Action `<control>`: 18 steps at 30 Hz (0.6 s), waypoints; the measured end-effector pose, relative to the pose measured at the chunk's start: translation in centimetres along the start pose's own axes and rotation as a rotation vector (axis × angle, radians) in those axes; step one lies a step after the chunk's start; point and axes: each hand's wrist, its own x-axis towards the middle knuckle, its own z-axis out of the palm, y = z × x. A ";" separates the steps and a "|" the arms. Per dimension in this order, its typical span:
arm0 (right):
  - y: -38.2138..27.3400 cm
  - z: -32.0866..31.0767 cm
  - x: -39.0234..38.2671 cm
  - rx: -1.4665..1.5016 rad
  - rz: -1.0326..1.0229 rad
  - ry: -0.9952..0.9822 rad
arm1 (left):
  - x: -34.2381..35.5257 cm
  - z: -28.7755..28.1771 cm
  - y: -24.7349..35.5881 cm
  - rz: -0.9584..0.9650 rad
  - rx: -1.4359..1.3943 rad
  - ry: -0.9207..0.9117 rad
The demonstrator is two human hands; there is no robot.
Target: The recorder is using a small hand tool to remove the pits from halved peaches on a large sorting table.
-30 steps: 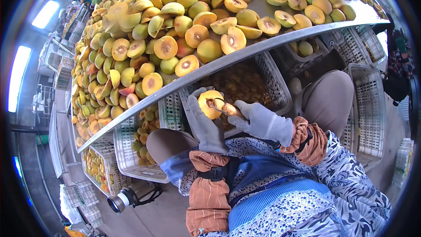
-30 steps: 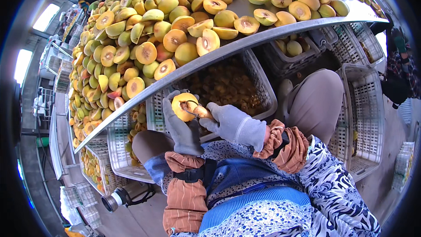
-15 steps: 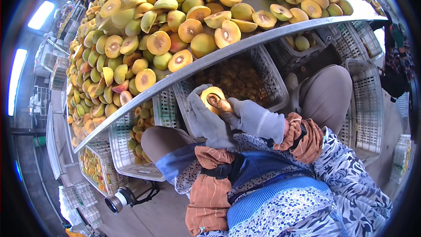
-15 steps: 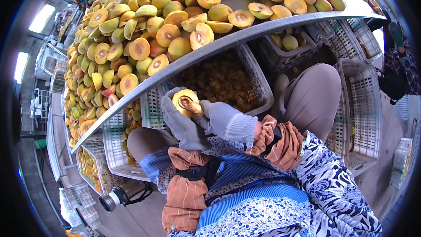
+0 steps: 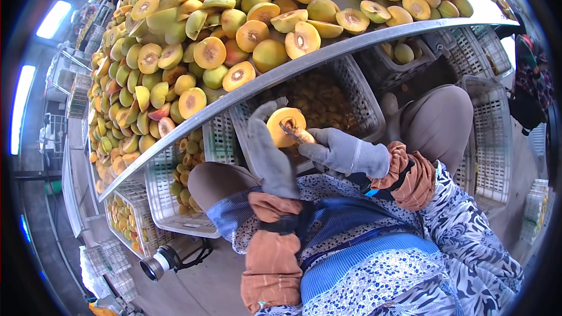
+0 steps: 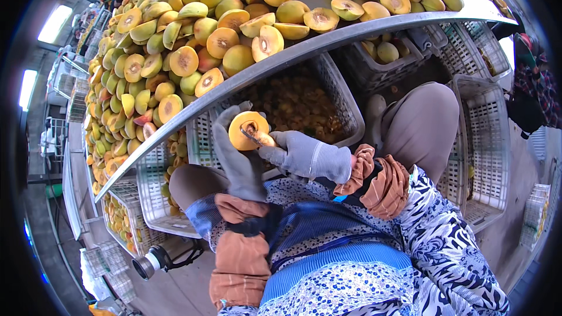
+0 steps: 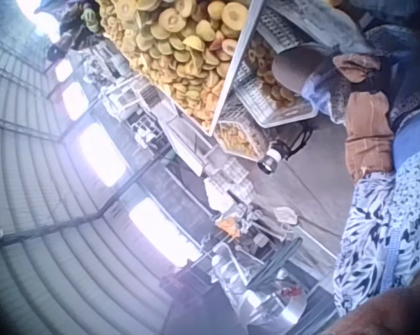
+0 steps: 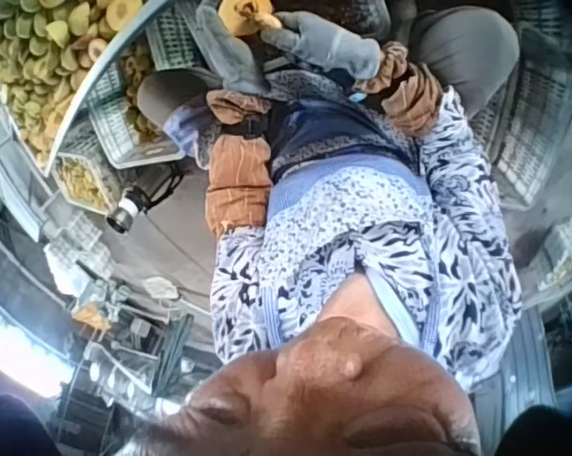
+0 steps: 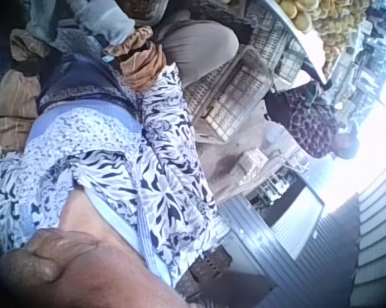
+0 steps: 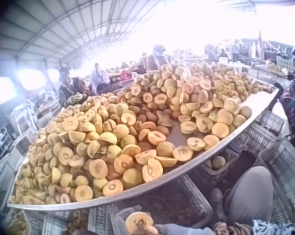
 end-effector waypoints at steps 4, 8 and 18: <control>-0.7 -0.2 -0.5 0.003 0.148 -0.074 | -1.3 1.7 0.9 -0.179 -0.107 0.319; 1.5 -0.8 0.6 -0.092 -0.084 -0.111 | -0.9 1.4 1.4 -0.240 -0.141 0.321; -0.5 -1.4 -0.9 0.028 0.290 -0.259 | 0.4 -0.2 2.1 -0.287 0.188 -0.210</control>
